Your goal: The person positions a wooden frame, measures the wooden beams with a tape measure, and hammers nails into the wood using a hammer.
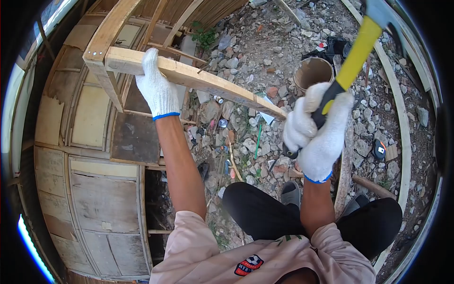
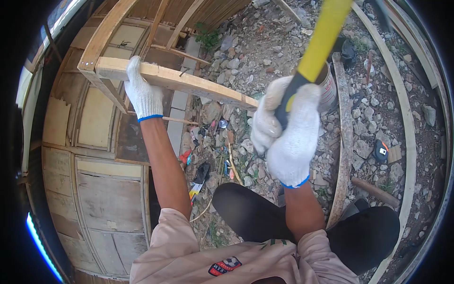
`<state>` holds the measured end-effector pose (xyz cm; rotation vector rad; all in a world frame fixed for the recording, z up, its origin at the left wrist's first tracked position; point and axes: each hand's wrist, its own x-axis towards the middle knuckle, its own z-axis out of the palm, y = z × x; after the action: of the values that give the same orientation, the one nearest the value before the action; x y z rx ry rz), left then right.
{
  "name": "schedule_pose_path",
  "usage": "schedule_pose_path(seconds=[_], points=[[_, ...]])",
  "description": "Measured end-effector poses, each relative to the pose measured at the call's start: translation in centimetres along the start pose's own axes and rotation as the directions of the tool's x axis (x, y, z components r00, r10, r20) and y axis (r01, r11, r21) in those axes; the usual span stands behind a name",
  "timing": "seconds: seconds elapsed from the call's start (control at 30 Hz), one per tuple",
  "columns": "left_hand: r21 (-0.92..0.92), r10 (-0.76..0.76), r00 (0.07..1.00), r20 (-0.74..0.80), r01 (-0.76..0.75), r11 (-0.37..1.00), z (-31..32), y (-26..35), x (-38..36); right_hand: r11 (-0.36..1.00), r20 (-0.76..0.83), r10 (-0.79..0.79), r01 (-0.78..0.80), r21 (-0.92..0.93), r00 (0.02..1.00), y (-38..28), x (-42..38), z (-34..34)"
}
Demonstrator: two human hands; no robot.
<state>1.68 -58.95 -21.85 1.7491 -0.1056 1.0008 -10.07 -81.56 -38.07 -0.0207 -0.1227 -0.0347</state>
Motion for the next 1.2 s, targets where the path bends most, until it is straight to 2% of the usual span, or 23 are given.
schedule_pose_path(seconds=[0.03,0.07,0.1,0.17,0.2,0.23,0.27,0.3,0.37,0.4,0.43,0.5,0.63,0.67,0.7,0.8,0.83,0.9,0.93,1.0,1.07,1.1,1.2], points=[[0.006,-0.008,1.000,-0.011,0.008,1.000,-0.2,-0.3,0.3,0.975,0.057,-0.218,0.215,0.052,0.974,-1.8,0.6,0.3],[0.001,-0.015,1.000,0.014,0.015,1.000,-0.4,-0.5,0.6,0.933,0.165,-0.335,0.302,0.194,0.928,-3.4,1.4,-0.3],[-0.009,-0.019,0.999,0.042,0.019,1.000,-0.4,-0.6,0.8,0.882,0.096,-0.334,0.275,0.383,0.938,-3.6,1.5,-0.5],[-0.006,-0.025,1.000,0.016,0.026,1.000,-0.3,-0.6,0.7,0.853,-0.027,-0.445,0.433,0.291,0.895,2.5,1.3,-0.2],[0.009,-0.041,0.999,0.019,0.041,0.999,-0.6,-0.4,0.6,0.995,-0.134,-0.066,0.055,-0.083,0.989,7.8,-0.8,-2.1],[0.002,-0.044,0.998,0.034,0.044,0.999,-0.1,-0.4,0.8,0.992,-0.128,-0.093,0.081,-0.092,0.987,10.3,-1.4,-5.3],[-0.058,-0.084,0.995,0.047,0.087,0.994,-0.3,-0.5,0.6,0.849,-0.006,0.002,-0.005,-0.528,1.000,12.1,-1.1,-8.4],[-0.076,-0.122,0.990,0.077,0.128,0.989,-1.1,-0.6,0.9,0.519,0.044,0.149,-0.041,-0.854,0.988,12.9,-0.6,-9.7],[-0.035,-0.054,0.996,0.068,0.056,0.998,-1.8,-0.6,0.9,0.833,-0.251,0.280,-0.364,-0.416,0.927,6.3,0.7,-4.7],[-0.006,-0.030,0.999,0.044,0.030,1.000,-1.7,-0.4,0.4,0.925,-0.238,0.222,-0.282,-0.254,0.945,2.8,1.1,-2.8],[-0.061,-0.053,0.997,0.057,0.057,0.997,-1.1,-0.2,0.0,0.981,-0.261,0.034,-0.081,-0.174,0.965,0.7,1.7,-1.6],[-0.078,-0.065,0.996,0.066,0.070,0.994,-0.2,-0.3,0.2,0.959,-0.115,-0.283,0.281,-0.031,0.952,-2.9,2.0,-1.3],[-0.004,-0.035,0.998,0.060,0.035,0.999,-0.7,-0.7,0.9,0.962,-0.167,-0.132,0.167,0.215,0.977,5.4,-0.7,-0.9],[-0.028,-0.044,0.997,0.057,0.045,0.999,-0.8,-0.9,1.0,0.838,-0.095,0.273,-0.285,-0.466,0.957,9.1,-2.0,-3.3],[-0.049,-0.116,0.993,0.033,0.117,0.992,-0.3,0.1,0.1,0.685,-0.060,0.473,-0.410,-0.602,0.879,11.6,-2.1,-4.8],[-0.069,-0.067,0.995,0.069,0.071,0.995,-1.5,-0.2,0.4,0.700,-0.088,0.448,-0.410,-0.585,0.890,9.4,-2.0,-4.0],[-0.052,-0.058,0.996,0.062,0.061,0.997,-1.5,-0.3,0.2,0.634,0.050,0.306,-0.164,-0.755,0.951,8.8,-1.8,-4.5],[-0.056,-0.066,0.995,0.081,0.071,0.996,-0.7,0.1,-0.4,0.842,-0.119,0.451,-0.466,-0.270,0.884,5.3,-1.1,-3.1],[0.030,-0.077,0.990,0.116,0.074,0.997,-0.9,0.1,-0.7,0.884,-0.145,0.373,-0.399,-0.243,0.916,4.5,-0.5,-2.9],[-0.011,-0.055,0.992,0.118,0.057,0.998,-2.4,-1.9,-1.4,0.925,-0.206,0.243,-0.291,-0.245,0.948,3.3,-0.1,-2.8],[-0.014,-0.039,0.982,0.185,0.042,0.999,-4.4,-5.3,-3.0,0.939,-0.247,0.261,-0.305,-0.157,0.933,3.0,0.3,-4.1],[-0.220,-0.125,0.982,0.145,0.155,0.963,-2.4,-3.5,-6.2,0.939,-0.293,0.252,-0.306,-0.155,0.922,2.8,0.4,-4.6],[-0.311,-0.099,0.975,0.197,0.158,0.937,-3.2,-6.4,-9.8,0.926,-0.351,0.263,-0.338,-0.170,0.899,2.9,0.7,-6.8]])
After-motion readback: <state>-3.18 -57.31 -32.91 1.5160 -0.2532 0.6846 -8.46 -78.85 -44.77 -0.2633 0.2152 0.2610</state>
